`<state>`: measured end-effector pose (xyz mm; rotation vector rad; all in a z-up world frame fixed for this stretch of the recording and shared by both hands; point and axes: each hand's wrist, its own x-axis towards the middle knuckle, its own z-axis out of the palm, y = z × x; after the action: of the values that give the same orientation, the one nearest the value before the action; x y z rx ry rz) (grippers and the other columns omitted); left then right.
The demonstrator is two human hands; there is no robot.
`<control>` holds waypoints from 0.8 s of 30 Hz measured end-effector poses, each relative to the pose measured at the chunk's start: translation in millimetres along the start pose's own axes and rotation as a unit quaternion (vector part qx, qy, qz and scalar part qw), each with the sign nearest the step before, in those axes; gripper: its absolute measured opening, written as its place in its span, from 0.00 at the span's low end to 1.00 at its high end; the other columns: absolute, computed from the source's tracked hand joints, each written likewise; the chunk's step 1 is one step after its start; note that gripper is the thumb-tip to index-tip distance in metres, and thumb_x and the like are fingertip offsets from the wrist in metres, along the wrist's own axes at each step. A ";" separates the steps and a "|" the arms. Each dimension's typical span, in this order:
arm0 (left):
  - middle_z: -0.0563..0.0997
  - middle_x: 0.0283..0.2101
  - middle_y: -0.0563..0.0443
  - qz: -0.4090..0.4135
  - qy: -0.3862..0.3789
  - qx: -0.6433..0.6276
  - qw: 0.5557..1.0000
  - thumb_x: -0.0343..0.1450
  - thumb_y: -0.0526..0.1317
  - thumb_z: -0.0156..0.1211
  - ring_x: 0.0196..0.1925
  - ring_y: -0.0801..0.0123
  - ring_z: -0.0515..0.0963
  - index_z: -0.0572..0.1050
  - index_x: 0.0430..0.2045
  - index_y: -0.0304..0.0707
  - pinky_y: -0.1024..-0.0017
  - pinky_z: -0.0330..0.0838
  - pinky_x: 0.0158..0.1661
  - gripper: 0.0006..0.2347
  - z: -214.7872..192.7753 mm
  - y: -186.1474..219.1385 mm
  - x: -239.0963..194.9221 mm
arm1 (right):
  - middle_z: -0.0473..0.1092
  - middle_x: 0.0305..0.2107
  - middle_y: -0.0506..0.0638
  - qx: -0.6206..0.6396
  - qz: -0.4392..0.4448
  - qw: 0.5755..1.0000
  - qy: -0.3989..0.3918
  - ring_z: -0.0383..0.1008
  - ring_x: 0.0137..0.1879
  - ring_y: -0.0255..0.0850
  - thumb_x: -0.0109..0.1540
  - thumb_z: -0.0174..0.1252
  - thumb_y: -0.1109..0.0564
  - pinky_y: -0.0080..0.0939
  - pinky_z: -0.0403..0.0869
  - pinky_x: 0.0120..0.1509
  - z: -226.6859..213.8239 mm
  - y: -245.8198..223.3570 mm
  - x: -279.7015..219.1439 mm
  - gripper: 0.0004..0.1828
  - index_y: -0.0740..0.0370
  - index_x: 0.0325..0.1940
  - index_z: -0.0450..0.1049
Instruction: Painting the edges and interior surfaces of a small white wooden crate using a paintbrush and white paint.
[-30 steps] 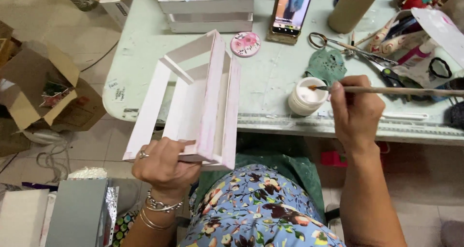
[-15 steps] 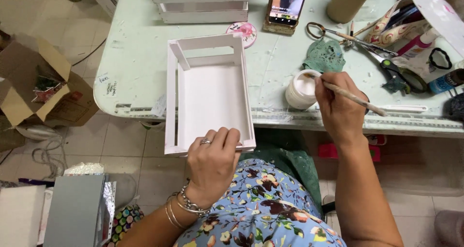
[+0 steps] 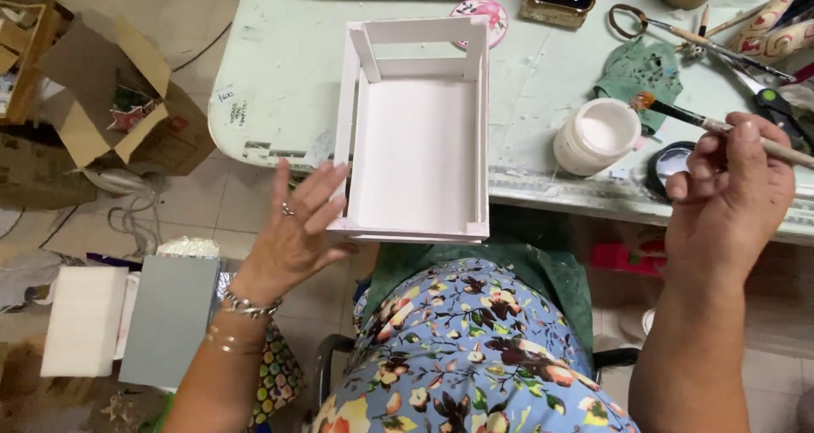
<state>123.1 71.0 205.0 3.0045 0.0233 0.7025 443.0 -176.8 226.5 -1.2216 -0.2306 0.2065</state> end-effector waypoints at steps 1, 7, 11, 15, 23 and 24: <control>0.46 0.67 0.45 0.036 0.035 -0.028 0.998 0.64 0.51 0.65 0.70 0.55 0.50 0.36 0.63 0.52 0.42 0.31 0.66 0.42 8.6 -8.1 -5.0 | 0.64 0.28 0.41 0.044 0.056 0.997 0.009 0.62 0.27 0.21 0.60 0.57 0.50 0.21 0.57 0.21 0.3 -3.4 1.3 0.09 0.49 0.41 0.67; 0.40 0.68 0.49 0.075 0.135 0.066 0.986 0.64 0.52 0.71 0.71 0.61 0.43 0.32 0.63 0.48 0.38 0.26 0.63 0.47 50.6 -37.5 -10.0 | 0.64 0.26 0.36 0.143 0.100 0.985 0.000 0.58 0.24 0.20 0.55 0.54 0.51 0.20 0.52 0.21 -2.8 -9.9 -3.2 0.06 0.47 0.35 0.68; 0.58 0.61 0.48 0.149 0.229 0.032 0.961 0.68 0.49 0.59 0.66 0.59 0.56 0.46 0.58 0.42 0.44 0.28 0.65 0.31 63.0 -41.0 1.7 | 0.64 0.22 0.39 0.181 0.081 0.980 0.003 0.57 0.22 0.24 0.57 0.51 0.50 0.22 0.53 0.21 -9.3 -1.2 -1.5 0.03 0.48 0.31 0.68; 0.61 0.54 0.43 0.143 0.233 -0.022 0.962 0.67 0.43 0.59 0.60 0.49 0.64 0.51 0.53 0.37 0.41 0.38 0.64 0.26 42.1 -16.0 17.8 | 0.63 0.23 0.40 0.176 0.099 0.979 0.039 0.56 0.22 0.24 0.58 0.50 0.51 0.23 0.52 0.21 -4.2 -10.6 -6.8 0.05 0.51 0.30 0.67; 0.58 0.52 0.49 -0.010 0.277 -0.155 0.948 0.55 0.58 0.66 0.61 0.53 0.60 0.50 0.53 0.42 0.44 0.42 0.68 0.39 11.2 57.5 50.8 | 0.64 0.23 0.44 0.208 0.072 0.975 0.019 0.59 0.23 0.25 0.56 0.51 0.54 0.21 0.55 0.18 13.6 -12.5 -24.2 0.05 0.53 0.36 0.67; 0.57 0.52 0.47 -0.033 0.296 -0.136 0.945 0.49 0.57 0.70 0.59 0.55 0.60 0.50 0.52 0.39 0.46 0.44 0.68 0.44 14.4 58.7 56.5 | 0.63 0.22 0.45 0.201 0.010 0.980 0.004 0.59 0.22 0.26 0.59 0.48 0.55 0.23 0.56 0.18 17.0 -14.6 -29.9 0.05 0.54 0.37 0.66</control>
<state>180.3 13.2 220.5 2.4185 0.0471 1.4353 409.9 -174.6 243.9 -0.8229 -0.1591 0.2515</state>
